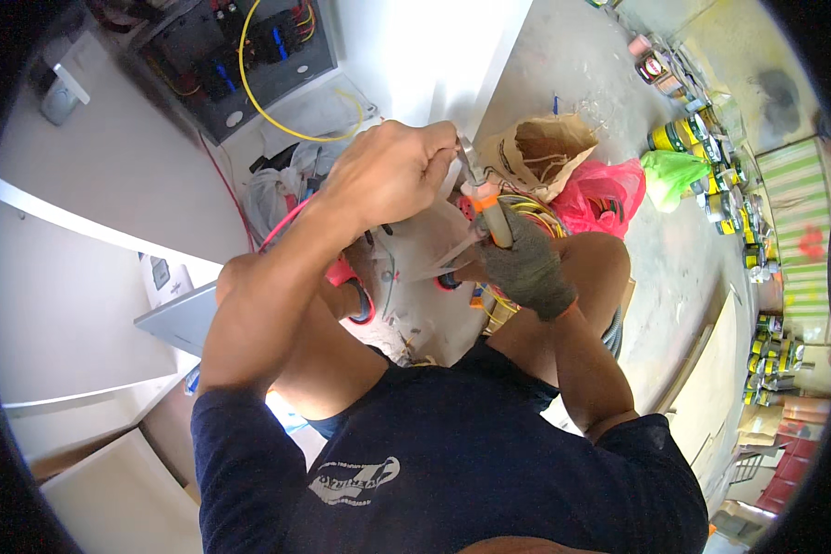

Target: The recorder is stripping wires and connecting them to an electrical circuit breaker panel and a meter.

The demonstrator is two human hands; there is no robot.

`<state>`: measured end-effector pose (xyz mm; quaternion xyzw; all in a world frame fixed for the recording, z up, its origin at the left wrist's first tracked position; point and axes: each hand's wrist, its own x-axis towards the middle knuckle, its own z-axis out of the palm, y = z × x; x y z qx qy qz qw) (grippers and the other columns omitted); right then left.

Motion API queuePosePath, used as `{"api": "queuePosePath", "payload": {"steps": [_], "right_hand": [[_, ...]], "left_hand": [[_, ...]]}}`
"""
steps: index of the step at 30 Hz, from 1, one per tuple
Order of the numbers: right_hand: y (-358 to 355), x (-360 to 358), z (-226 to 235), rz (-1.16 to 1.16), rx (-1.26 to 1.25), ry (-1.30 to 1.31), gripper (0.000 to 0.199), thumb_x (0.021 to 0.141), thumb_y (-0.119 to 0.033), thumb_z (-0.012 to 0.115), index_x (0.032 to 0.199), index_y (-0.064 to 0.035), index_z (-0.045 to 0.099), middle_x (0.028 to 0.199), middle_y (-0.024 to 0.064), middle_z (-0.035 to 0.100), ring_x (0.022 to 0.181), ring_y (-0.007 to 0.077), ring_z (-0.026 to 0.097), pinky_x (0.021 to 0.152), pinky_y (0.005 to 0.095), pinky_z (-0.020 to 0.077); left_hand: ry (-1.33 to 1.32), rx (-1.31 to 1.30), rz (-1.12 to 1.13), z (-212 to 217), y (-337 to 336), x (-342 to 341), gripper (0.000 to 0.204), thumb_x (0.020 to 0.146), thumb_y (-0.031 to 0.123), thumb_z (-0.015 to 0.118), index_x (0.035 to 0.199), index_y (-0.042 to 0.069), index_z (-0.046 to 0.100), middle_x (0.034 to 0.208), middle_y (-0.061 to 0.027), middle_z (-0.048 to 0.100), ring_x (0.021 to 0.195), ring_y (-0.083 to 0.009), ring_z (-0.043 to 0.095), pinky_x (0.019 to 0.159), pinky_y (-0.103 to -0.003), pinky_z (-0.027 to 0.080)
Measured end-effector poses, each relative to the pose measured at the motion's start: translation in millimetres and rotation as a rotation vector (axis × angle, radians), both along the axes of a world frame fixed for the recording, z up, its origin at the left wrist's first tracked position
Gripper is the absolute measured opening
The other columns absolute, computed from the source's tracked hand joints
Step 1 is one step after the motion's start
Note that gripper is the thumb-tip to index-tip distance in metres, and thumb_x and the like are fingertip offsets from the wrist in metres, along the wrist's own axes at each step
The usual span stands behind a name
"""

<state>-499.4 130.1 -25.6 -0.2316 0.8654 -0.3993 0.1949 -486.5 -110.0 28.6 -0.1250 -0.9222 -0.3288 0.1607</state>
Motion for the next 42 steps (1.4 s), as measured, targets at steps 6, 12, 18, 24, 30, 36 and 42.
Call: {"api": "queuePosePath", "payload": {"steps": [6,12,18,24,30,36,42], "right_hand": [[7.4,-5.2,11.3,0.125,-0.077,-0.151,0.049,0.079,-0.015,0.068,0.128,-0.0098,0.063,0.093,0.0057,0.066,0.071,0.0126,0.060,0.065,0.0325,0.0512],[8.6,-2.3,12.8,0.182,0.016,0.281,0.044,0.078,-0.011,0.065,0.122,-0.0073,0.063,0.091,0.0103,0.064,0.077,0.0240,0.063,0.073,0.0378,0.0523],[-5.0,8.2,16.5,0.037,-0.004,0.344,0.035,0.081,-0.009,0.061,0.115,-0.0040,0.060,0.090,0.0152,0.064,0.083,0.0303,0.064,0.077,0.0426,0.0513],[-2.4,-0.7,7.2,0.002,-0.108,-0.077,0.028,0.082,-0.012,0.063,0.109,-0.0034,0.059,0.087,0.0151,0.063,0.076,0.0315,0.062,0.072,0.0441,0.0518],[-5.2,9.0,-4.7,0.039,-0.113,0.375,0.024,0.081,-0.013,0.065,0.102,-0.0029,0.060,0.082,0.0133,0.060,0.068,0.0295,0.060,0.069,0.0461,0.0508],[1.6,8.6,12.9,0.009,-0.160,-0.136,0.022,0.082,-0.013,0.069,0.101,-0.0042,0.064,0.083,0.0066,0.064,0.071,0.0191,0.063,0.065,0.0351,0.0519],[-2.6,10.7,26.4,0.101,-0.153,-0.182,0.029,0.083,-0.014,0.071,0.112,-0.0073,0.067,0.083,0.0007,0.065,0.071,0.0112,0.062,0.062,0.0285,0.0518]], "left_hand": [[-0.102,0.153,-0.033,3.8,-4.1,1.9,0.007,0.093,0.011,0.062,0.094,0.005,0.064,0.060,-0.0162,0.054,0.049,-0.0255,0.048,0.054,-0.039,0.043],[-0.124,0.134,-0.056,4.5,-7.2,2.1,0.009,0.094,0.011,0.061,0.095,0.003,0.065,0.063,-0.0175,0.056,0.052,-0.0282,0.050,0.056,-0.039,0.044],[-0.092,0.104,-0.041,1.6,-6.2,0.7,0.008,0.092,0.011,0.061,0.091,0.004,0.064,0.062,-0.0188,0.056,0.053,-0.0335,0.053,0.056,-0.042,0.046],[-0.029,-0.009,-0.017,0.5,-8.7,-1.1,0.008,0.091,0.014,0.061,0.090,0.007,0.064,0.065,-0.0201,0.058,0.060,-0.0397,0.059,0.058,-0.045,0.047],[-0.054,-0.027,0.017,5.7,-6.2,1.8,0.009,0.089,0.015,0.058,0.090,0.009,0.065,0.070,-0.0196,0.064,0.068,-0.0442,0.062,0.062,-0.051,0.049],[-0.053,0.093,-0.060,12.9,-10.5,0.8,0.007,0.087,0.013,0.059,0.090,0.009,0.065,0.069,-0.0193,0.063,0.065,-0.0421,0.062,0.060,-0.049,0.048],[-0.074,0.176,-0.070,13.8,-10.0,5.4,0.006,0.088,0.012,0.060,0.089,0.008,0.064,0.064,-0.0186,0.061,0.061,-0.0409,0.061,0.057,-0.047,0.047]]}}
